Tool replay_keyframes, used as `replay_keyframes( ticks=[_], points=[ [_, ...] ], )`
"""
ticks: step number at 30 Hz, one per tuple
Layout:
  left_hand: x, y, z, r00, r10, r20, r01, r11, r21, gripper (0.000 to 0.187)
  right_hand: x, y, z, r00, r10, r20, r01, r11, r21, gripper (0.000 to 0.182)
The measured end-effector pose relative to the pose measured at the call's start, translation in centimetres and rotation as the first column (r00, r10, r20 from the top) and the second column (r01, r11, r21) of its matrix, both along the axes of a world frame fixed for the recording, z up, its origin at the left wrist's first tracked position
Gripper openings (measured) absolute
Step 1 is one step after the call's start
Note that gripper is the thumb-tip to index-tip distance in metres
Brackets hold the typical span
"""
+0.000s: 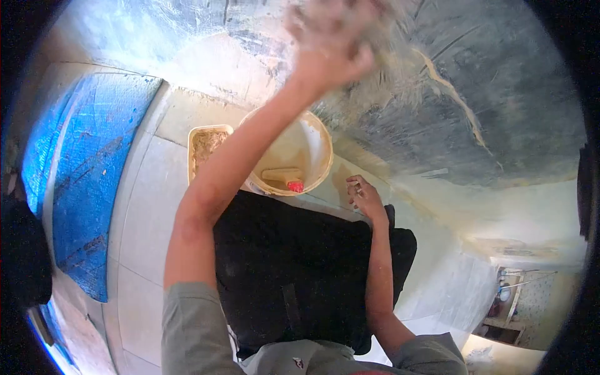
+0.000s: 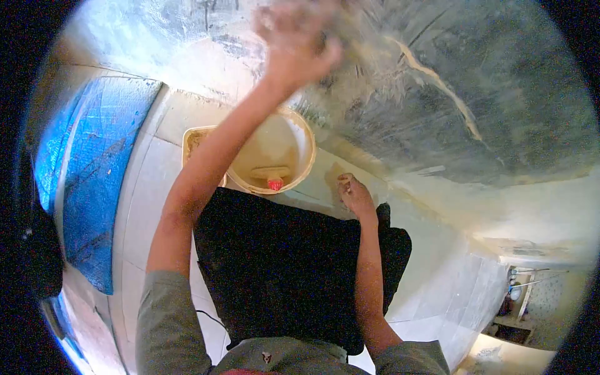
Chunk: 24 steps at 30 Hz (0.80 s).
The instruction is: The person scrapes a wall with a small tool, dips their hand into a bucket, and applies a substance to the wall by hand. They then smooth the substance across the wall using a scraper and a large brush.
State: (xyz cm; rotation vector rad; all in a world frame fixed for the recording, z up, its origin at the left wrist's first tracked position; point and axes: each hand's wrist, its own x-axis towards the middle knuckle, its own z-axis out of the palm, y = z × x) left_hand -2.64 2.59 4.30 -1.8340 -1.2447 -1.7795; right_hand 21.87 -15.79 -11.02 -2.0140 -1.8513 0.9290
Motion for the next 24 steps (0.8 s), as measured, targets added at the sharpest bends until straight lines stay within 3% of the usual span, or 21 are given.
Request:
replay_keyframes(
  ticks=[1,2,4,5,6,7,8,9,10,11,12,13,15,17,18,20,21,22,24],
  points=[
    [0.3,-1.6,-0.1,0.963,-0.125,-0.240,0.134,0.991,0.020,0.054,-0.5,0.1,0.7,1.000,0.011,0.009,-0.011,1.000,0.010,0.025],
    [0.2,-1.3,-0.3,0.965,-0.115,-0.235,0.126,0.991,0.032,0.054,-1.2,0.1,1.3,0.999,-0.040,-0.021,0.038,0.997,-0.069,0.026],
    [0.1,-0.9,-0.7,0.916,0.019,-0.400,0.106,0.952,0.287,0.054,-1.4,0.1,1.5,0.993,-0.105,-0.054,0.096,0.984,-0.149,0.026],
    [-1.5,-0.1,-0.8,0.937,-0.056,-0.346,0.056,0.998,-0.011,0.051,-1.1,0.1,1.1,0.993,-0.089,-0.078,0.078,0.988,-0.131,0.027],
    [-2.7,1.2,-0.8,0.988,-0.050,-0.147,0.044,0.998,-0.047,0.051,-0.7,-0.2,0.9,0.992,-0.074,-0.100,0.062,0.992,-0.113,0.027],
    [-2.1,1.0,-0.5,0.995,0.052,0.086,-0.055,0.998,0.024,0.051,-0.8,-0.3,1.0,0.991,-0.087,-0.100,0.077,0.992,-0.104,0.027],
    [-1.4,0.6,0.0,0.936,0.131,0.328,-0.164,0.984,0.074,0.052,-1.1,-0.3,1.2,0.994,-0.095,-0.055,0.087,0.988,-0.131,0.028],
    [-0.6,-0.9,-0.7,0.933,0.109,0.344,-0.151,0.984,0.095,0.052,-1.2,-0.1,1.7,0.995,-0.102,-0.001,0.101,0.983,-0.150,0.028],
    [0.7,-3.0,-2.5,0.998,0.053,0.032,-0.054,0.999,0.006,0.054,-0.5,-0.1,0.9,0.992,-0.124,0.015,0.125,0.986,-0.113,0.028],
    [1.7,-4.2,-3.1,0.958,-0.035,-0.285,0.009,0.996,-0.093,0.056,0.4,0.0,-1.1,1.000,-0.002,-0.017,0.002,1.000,-0.001,0.028],
    [2.2,-4.8,-2.7,0.959,-0.055,-0.280,0.040,0.998,-0.058,0.056,0.9,0.1,-2.1,0.992,0.122,-0.035,-0.118,0.987,0.108,0.028],
    [2.2,-5.3,-2.6,0.948,-0.086,-0.305,0.072,0.996,-0.057,0.055,0.7,0.2,-1.5,0.995,0.093,-0.035,-0.088,0.988,0.129,0.028],
    [1.3,-4.7,-2.3,0.929,-0.132,-0.346,0.120,0.991,-0.055,0.055,-0.3,0.0,-0.4,0.997,0.034,-0.063,-0.035,0.999,-0.017,0.029],
    [0.3,-2.8,-0.8,0.988,0.066,-0.137,-0.075,0.995,-0.066,0.060,-0.4,-0.2,-0.5,1.000,0.020,-0.019,-0.020,1.000,-0.001,0.029],
    [0.6,-2.8,-0.1,0.989,0.053,-0.141,-0.061,0.997,-0.054,0.060,-0.4,-0.1,-0.5,0.999,0.025,0.031,-0.026,1.000,0.008,0.029],
    [1.3,-3.3,1.5,0.999,-0.036,0.009,0.037,0.996,-0.086,0.061,0.1,0.0,-1.4,0.999,0.039,0.038,-0.040,0.999,0.027,0.029],
    [1.9,-4.7,1.8,0.953,-0.159,-0.260,0.122,0.981,-0.151,0.061,0.3,0.1,-1.8,0.996,0.074,0.052,-0.076,0.997,0.031,0.029],
    [2.5,-5.6,1.1,0.951,-0.156,-0.267,0.121,0.982,-0.143,0.061,-0.2,0.0,-1.3,0.996,0.074,0.046,-0.076,0.996,0.041,0.029],
    [4.1,-6.1,-0.6,0.614,-0.324,-0.720,0.344,0.931,-0.126,0.051,-1.2,0.0,0.5,0.998,0.061,0.016,-0.060,0.997,-0.049,0.030]
  ],
)
